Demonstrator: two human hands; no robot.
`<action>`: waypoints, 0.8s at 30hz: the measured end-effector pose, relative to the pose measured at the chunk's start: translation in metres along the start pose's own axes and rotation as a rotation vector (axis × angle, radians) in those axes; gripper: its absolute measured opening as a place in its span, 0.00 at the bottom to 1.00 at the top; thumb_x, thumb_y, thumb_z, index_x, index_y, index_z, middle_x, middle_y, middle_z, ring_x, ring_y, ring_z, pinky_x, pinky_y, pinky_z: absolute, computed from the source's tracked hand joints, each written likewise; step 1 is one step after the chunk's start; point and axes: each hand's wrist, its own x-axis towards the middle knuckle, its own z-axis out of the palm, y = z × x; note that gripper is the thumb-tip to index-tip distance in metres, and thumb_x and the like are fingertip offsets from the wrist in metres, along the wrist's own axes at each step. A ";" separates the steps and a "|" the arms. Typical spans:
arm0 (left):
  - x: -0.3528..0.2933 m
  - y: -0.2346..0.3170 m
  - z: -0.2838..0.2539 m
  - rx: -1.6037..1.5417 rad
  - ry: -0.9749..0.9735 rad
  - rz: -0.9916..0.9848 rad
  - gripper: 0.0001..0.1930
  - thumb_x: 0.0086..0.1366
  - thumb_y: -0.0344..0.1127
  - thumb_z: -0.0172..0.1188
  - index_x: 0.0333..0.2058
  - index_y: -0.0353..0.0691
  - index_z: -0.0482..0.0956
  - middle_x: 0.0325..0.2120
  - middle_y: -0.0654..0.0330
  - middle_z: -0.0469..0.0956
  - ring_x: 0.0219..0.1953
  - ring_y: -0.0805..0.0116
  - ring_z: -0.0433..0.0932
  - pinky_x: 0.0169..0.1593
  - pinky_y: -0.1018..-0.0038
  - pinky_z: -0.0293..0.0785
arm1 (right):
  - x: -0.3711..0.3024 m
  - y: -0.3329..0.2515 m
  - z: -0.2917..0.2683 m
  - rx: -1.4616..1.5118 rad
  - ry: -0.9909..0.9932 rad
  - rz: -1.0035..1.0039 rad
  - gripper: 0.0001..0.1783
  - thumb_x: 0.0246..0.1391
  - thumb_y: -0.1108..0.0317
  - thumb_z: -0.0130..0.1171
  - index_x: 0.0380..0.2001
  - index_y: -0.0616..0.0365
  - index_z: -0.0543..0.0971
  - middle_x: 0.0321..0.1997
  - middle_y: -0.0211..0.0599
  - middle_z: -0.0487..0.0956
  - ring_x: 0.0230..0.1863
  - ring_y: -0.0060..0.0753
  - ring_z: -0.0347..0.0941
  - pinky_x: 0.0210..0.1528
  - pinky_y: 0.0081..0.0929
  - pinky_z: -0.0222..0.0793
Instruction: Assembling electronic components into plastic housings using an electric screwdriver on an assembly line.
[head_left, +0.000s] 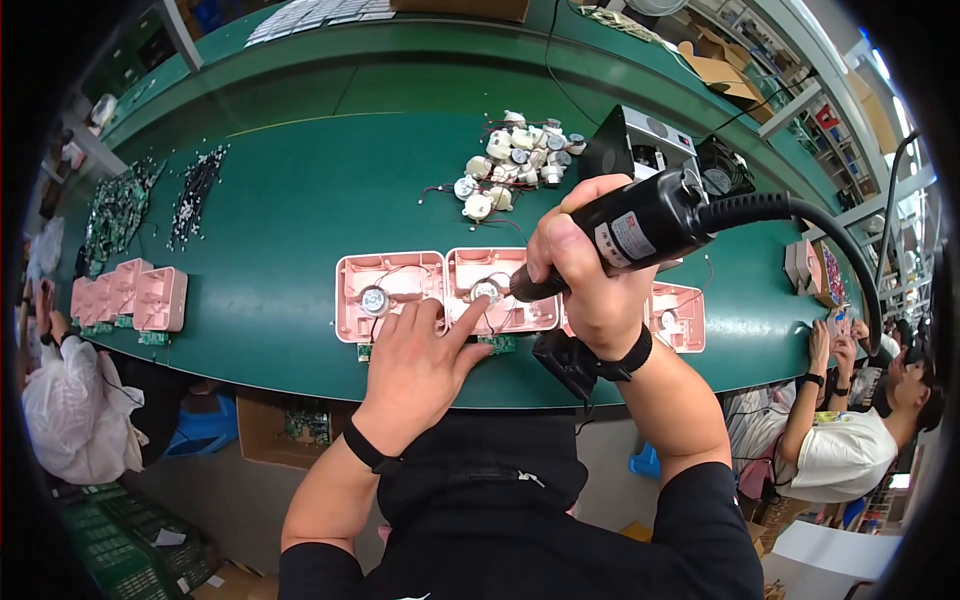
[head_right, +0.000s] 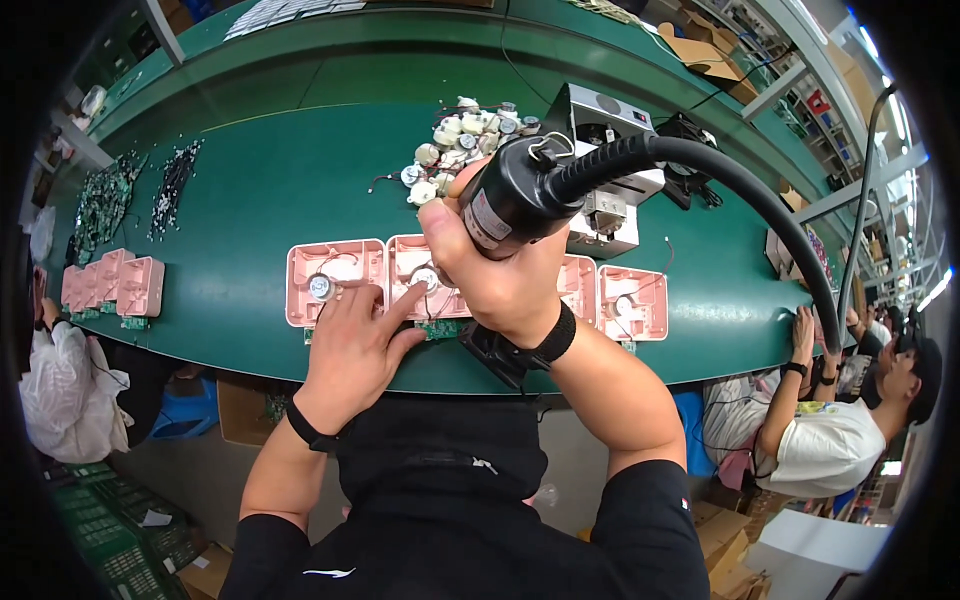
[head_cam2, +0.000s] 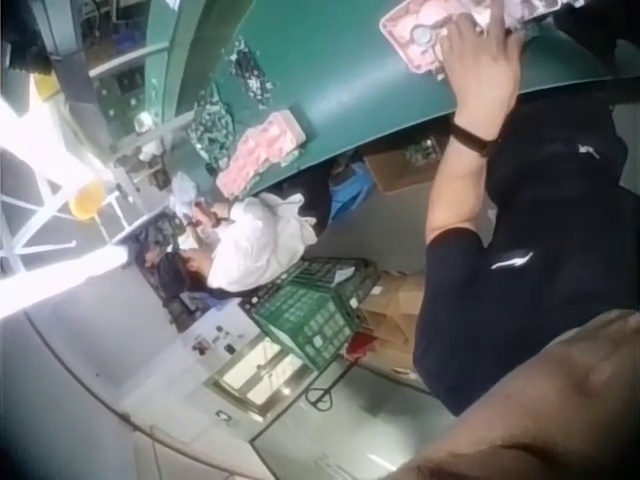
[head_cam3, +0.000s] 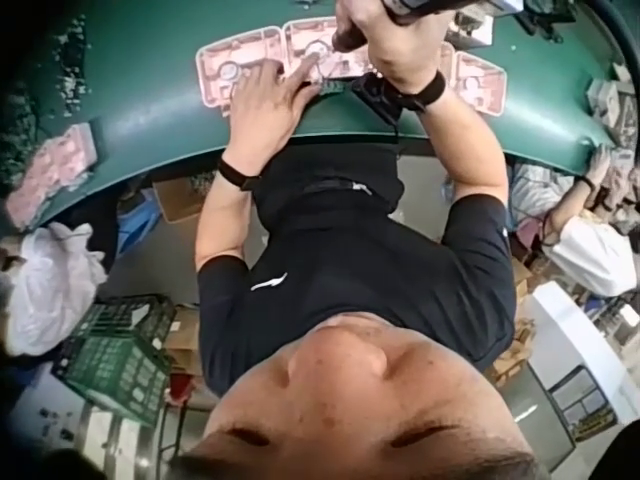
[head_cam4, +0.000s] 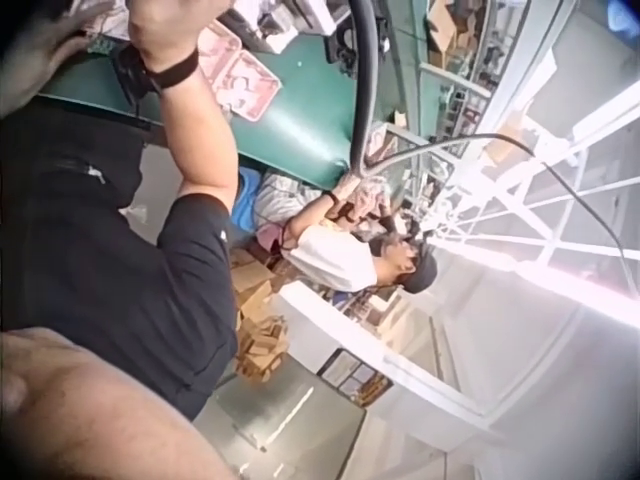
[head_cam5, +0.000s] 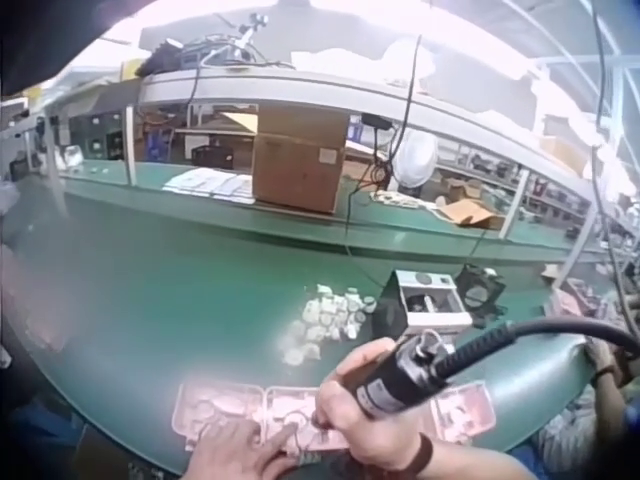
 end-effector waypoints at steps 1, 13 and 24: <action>0.000 -0.001 0.000 -0.003 0.005 0.009 0.26 0.62 0.47 0.63 0.59 0.51 0.76 0.32 0.57 0.71 0.38 0.59 0.71 0.42 0.64 0.69 | 0.001 0.002 0.002 0.004 0.003 0.017 0.13 0.57 0.75 0.56 0.43 0.59 0.65 0.23 0.38 0.73 0.21 0.28 0.70 0.28 0.30 0.72; 0.004 0.001 0.002 -0.066 -0.005 -0.039 0.24 0.61 0.42 0.65 0.57 0.49 0.78 0.33 0.56 0.71 0.37 0.56 0.72 0.43 0.61 0.69 | 0.004 0.023 0.004 -0.112 -0.020 -0.028 0.13 0.56 0.78 0.57 0.42 0.60 0.66 0.24 0.37 0.73 0.21 0.28 0.70 0.27 0.30 0.72; 0.002 0.000 0.000 -0.029 -0.056 -0.006 0.24 0.65 0.38 0.60 0.60 0.49 0.74 0.35 0.55 0.70 0.39 0.57 0.70 0.44 0.63 0.67 | 0.009 -0.051 -0.092 -0.088 0.269 -0.263 0.08 0.62 0.72 0.53 0.43 0.59 0.69 0.24 0.35 0.70 0.23 0.30 0.69 0.28 0.30 0.69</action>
